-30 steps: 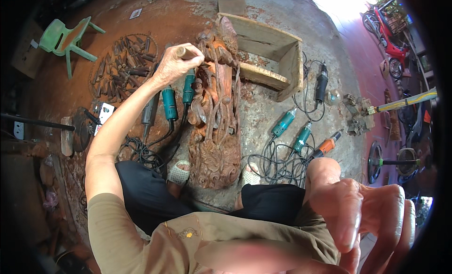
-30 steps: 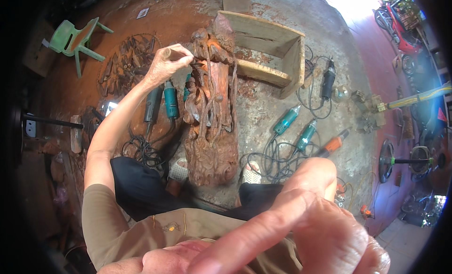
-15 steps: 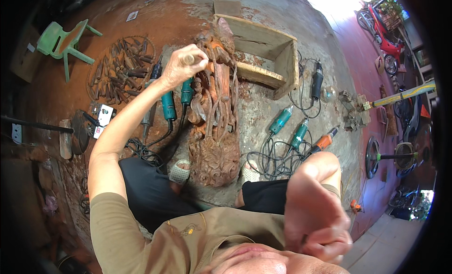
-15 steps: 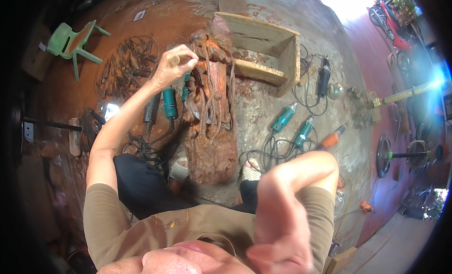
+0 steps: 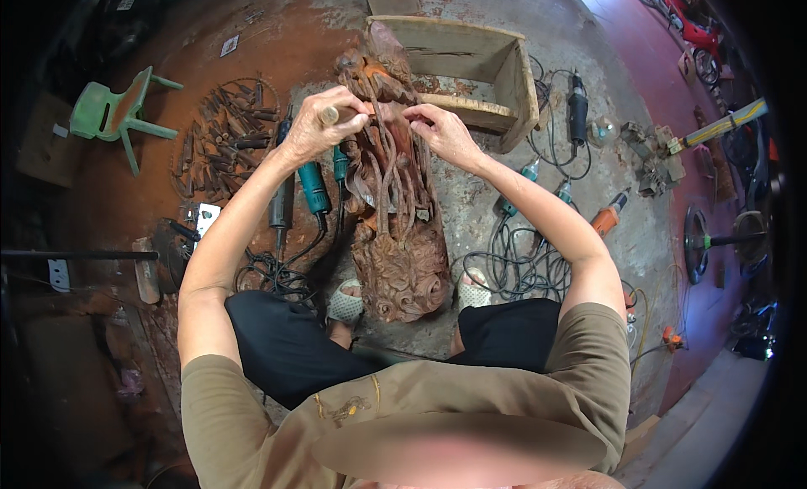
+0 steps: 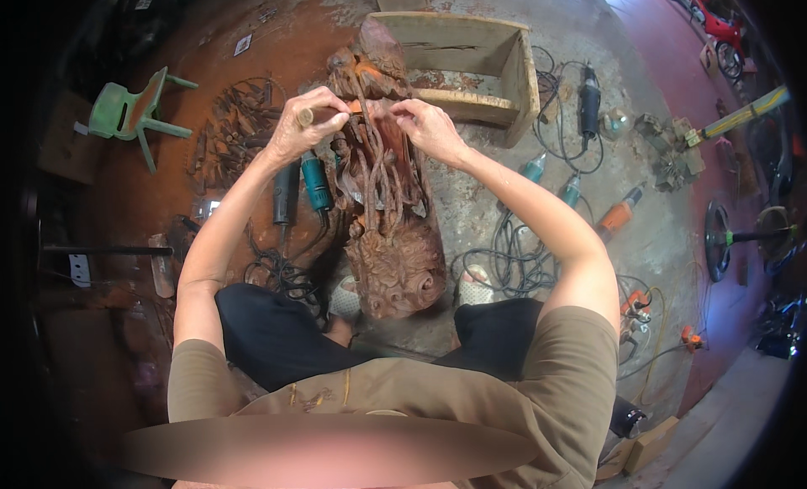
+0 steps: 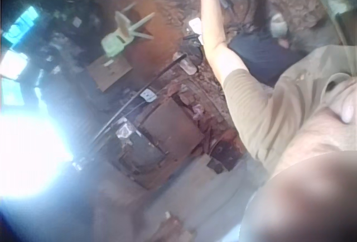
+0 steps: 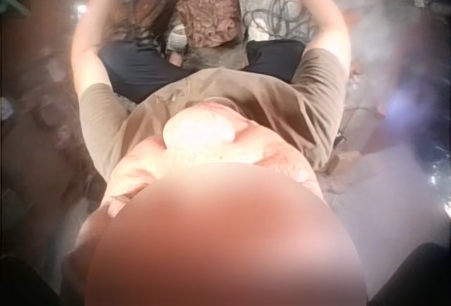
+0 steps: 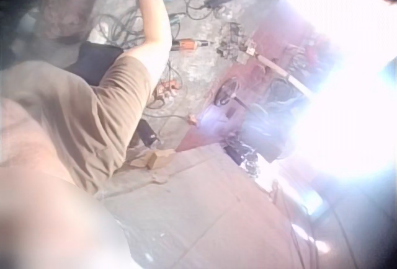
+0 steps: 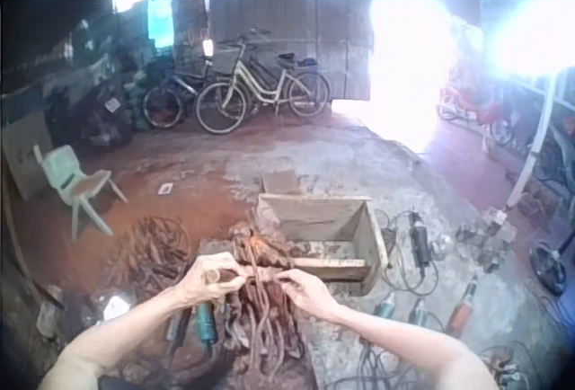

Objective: The person sits on the floor and uses a small wooden tool to carve details into a large, ornate wooden piece. They repeatedly rub and scrape the surface of the carving, focusing on specific sections.

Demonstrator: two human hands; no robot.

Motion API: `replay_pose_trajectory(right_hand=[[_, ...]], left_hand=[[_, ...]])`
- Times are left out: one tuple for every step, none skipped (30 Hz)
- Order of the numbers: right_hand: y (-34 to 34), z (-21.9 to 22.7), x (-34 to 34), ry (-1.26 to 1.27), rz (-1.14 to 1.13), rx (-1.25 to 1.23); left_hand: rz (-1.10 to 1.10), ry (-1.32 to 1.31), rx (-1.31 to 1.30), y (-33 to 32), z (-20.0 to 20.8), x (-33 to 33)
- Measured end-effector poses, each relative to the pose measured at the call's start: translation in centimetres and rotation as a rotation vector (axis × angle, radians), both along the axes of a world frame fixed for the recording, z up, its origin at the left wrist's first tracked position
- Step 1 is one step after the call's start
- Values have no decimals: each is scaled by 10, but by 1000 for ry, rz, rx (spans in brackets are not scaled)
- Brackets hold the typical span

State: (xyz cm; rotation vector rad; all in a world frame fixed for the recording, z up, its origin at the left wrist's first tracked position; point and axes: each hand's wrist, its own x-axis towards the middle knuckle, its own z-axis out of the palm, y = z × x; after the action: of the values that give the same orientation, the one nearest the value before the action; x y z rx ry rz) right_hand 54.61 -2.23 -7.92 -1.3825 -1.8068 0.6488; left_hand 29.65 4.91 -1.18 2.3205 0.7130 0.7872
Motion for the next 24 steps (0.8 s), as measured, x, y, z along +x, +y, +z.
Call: replay_pose_trajectory(right_hand=[[5, -9, 1, 15, 5, 5], [9, -14, 0, 31, 14, 6], [13, -20, -2, 40, 40, 19], [18, -25, -4, 49, 65, 32], [22, -31, -5, 57, 88, 42], [25, -37, -7, 58, 110, 102], [25, -44, -8, 19, 79, 131], [26, -49, -10, -23, 50, 161], [25, -53, -11, -66, 20, 190], [23, -58, -11, -35, 15, 173], [22, -57, -14, -34, 13, 172], [21, -56, -18, -33, 10, 170], [20, -54, -20, -32, 8, 169], [20, -55, -19, -44, 19, 196], [18, -56, -20, -52, 14, 195], [17, -57, -20, -61, 10, 194], [16, -58, -20, -71, 7, 194], [16, -58, -18, -87, 17, 217], [15, -60, -19, -111, 4, 210], [15, -58, -20, -137, -4, 208], [15, -56, -22, -162, -13, 206], [17, -54, -23, -230, -1, 198], [16, -54, -23, -298, -5, 220], [15, -54, -23, -366, -9, 243]], left_hand=[[25, -25, -27, 3, 1, 1], [55, -48, -58, 4, -1, -1], [91, -149, -191, 6, -3, -1], [85, -105, -104, 5, -6, 1], [75, -62, -21, 2, -5, 4], [41, 30, 94, -4, -5, 9], [4, 121, 209, -10, -4, 13], [-32, 64, 48, -8, -4, 14], [-15, 28, -40, -7, 1, 15], [40, -4, -120, -4, 2, 14], [102, -35, -197, 0, 3, 11], [139, -72, -74, 0, 4, 12], [109, -51, -11, -1, 2, 12], [77, -34, 53, -2, -2, 13], [44, -17, 117, -3, -4, 14], [-23, 69, 232, -3, -4, 15], [-1, 70, 73, -3, 1, 16], [23, 72, -86, -2, 9, 17], [48, 75, -245, 0, 13, 16], [79, 69, -165, 3, 12, 15], [74, 34, -94, 5, 8, 15], [68, -2, -23, 6, 2, 16], [60, -43, 45, 5, -2, 17], [21, -6, 93, 5, -2, 16]])
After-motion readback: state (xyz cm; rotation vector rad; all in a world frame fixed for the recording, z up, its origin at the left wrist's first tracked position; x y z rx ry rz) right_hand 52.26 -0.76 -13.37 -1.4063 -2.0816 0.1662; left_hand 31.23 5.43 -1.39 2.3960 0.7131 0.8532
